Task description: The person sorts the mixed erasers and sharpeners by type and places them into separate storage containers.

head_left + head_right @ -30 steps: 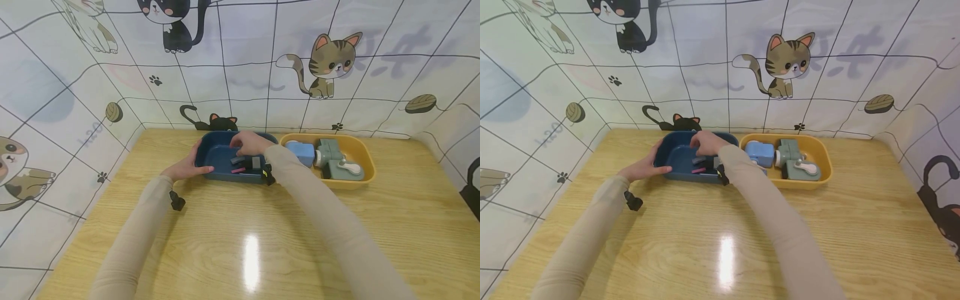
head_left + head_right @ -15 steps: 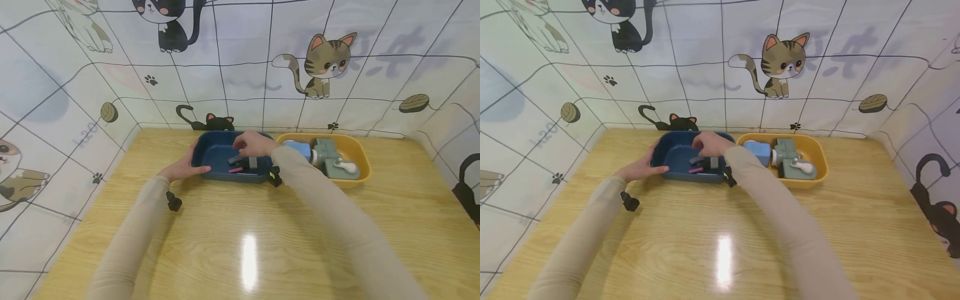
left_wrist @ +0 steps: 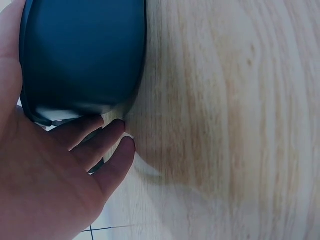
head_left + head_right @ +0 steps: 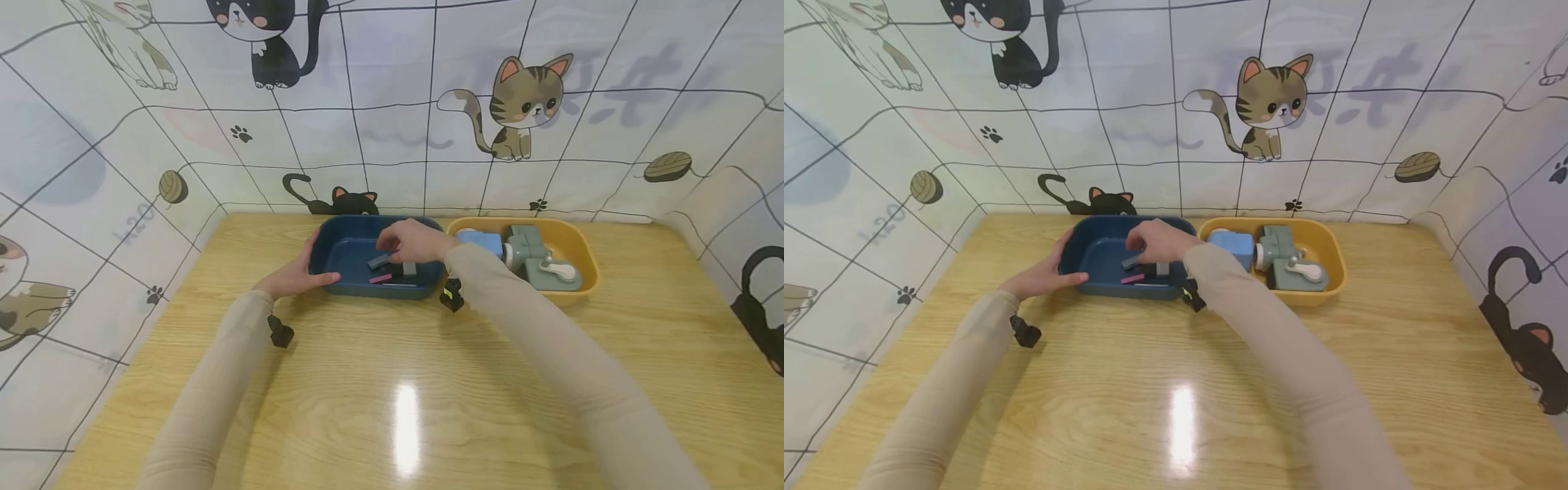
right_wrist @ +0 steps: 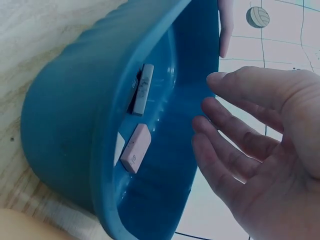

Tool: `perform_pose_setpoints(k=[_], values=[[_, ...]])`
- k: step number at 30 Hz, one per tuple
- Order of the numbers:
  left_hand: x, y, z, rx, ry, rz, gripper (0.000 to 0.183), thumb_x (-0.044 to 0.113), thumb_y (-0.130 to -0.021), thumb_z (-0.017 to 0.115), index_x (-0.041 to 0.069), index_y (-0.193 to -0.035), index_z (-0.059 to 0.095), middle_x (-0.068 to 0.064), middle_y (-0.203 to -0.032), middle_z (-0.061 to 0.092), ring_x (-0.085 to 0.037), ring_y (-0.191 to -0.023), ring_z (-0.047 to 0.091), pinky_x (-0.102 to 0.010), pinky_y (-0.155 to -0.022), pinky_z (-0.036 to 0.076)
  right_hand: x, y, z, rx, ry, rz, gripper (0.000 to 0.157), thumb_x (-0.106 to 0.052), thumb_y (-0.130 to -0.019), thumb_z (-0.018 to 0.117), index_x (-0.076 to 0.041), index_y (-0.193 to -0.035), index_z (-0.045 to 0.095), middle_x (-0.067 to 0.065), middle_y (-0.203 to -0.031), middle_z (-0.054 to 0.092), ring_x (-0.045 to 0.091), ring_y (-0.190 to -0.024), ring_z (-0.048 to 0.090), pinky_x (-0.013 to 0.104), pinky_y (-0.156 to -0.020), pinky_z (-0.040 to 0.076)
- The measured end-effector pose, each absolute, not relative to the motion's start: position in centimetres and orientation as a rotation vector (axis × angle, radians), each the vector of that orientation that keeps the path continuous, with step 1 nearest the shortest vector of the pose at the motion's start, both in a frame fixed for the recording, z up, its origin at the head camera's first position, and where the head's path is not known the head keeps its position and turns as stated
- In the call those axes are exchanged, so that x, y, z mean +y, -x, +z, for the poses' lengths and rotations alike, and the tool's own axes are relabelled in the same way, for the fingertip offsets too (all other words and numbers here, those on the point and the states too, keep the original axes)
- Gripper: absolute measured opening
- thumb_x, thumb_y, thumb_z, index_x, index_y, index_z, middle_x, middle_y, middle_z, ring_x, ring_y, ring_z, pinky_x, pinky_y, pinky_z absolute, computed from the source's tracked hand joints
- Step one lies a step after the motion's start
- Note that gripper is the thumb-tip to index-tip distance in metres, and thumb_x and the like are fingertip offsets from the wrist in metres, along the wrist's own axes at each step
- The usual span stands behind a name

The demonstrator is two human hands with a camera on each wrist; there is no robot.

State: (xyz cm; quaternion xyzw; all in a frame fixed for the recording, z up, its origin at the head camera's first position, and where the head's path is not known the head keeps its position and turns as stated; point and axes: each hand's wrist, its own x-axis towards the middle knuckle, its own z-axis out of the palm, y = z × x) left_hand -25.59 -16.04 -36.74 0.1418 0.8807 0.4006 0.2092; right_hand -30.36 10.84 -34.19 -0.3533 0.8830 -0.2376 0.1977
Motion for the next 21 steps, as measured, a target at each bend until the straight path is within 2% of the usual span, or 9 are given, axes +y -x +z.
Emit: perform_pose_setpoints(k=[8, 18, 21], values=[[-16.0, 25.5, -36.6, 2.457, -0.395, 1.107, 0.097, 0.022, -0.093, 0.062, 0.007, -0.153, -0.012, -0.022, -0.158, -0.010, -0.043, -0.143, 0.002, -0.059, -0.111, 0.011, 11.3, 29.2, -34.4, 2.459, 1.041, -0.651, 0.035, -0.004, -0.093, 0.061, 0.000, -0.128, 0.060, 0.015, -0.124, 0.059, 0.030, -0.115, 0.053, 0.039, -0.096, 0.042], [-16.1, 26.0, -37.2, 2.448, -0.382, 1.123, 0.100, 0.023, -0.091, 0.065, 0.008, -0.153, -0.013, -0.022, -0.157, -0.011, -0.042, -0.143, 0.001, -0.059, -0.111, 0.011, 11.9, 27.8, -34.0, 2.465, 1.100, -0.646, 0.031, -0.006, -0.092, 0.062, -0.002, -0.122, 0.063, 0.015, -0.119, 0.061, 0.028, -0.109, 0.056, 0.039, -0.091, 0.045], [-16.8, 26.7, -38.7, 2.471, -0.389, 1.110, 0.104, 0.030, -0.090, 0.067, 0.015, -0.154, -0.015, -0.019, -0.158, -0.011, -0.041, -0.143, 0.001, -0.060, -0.110, 0.011, 12.1, 27.5, -33.9, 2.449, 1.108, -0.667, 0.030, -0.005, -0.092, 0.062, -0.002, -0.122, 0.063, 0.015, -0.117, 0.061, 0.028, -0.108, 0.056, 0.039, -0.091, 0.046]])
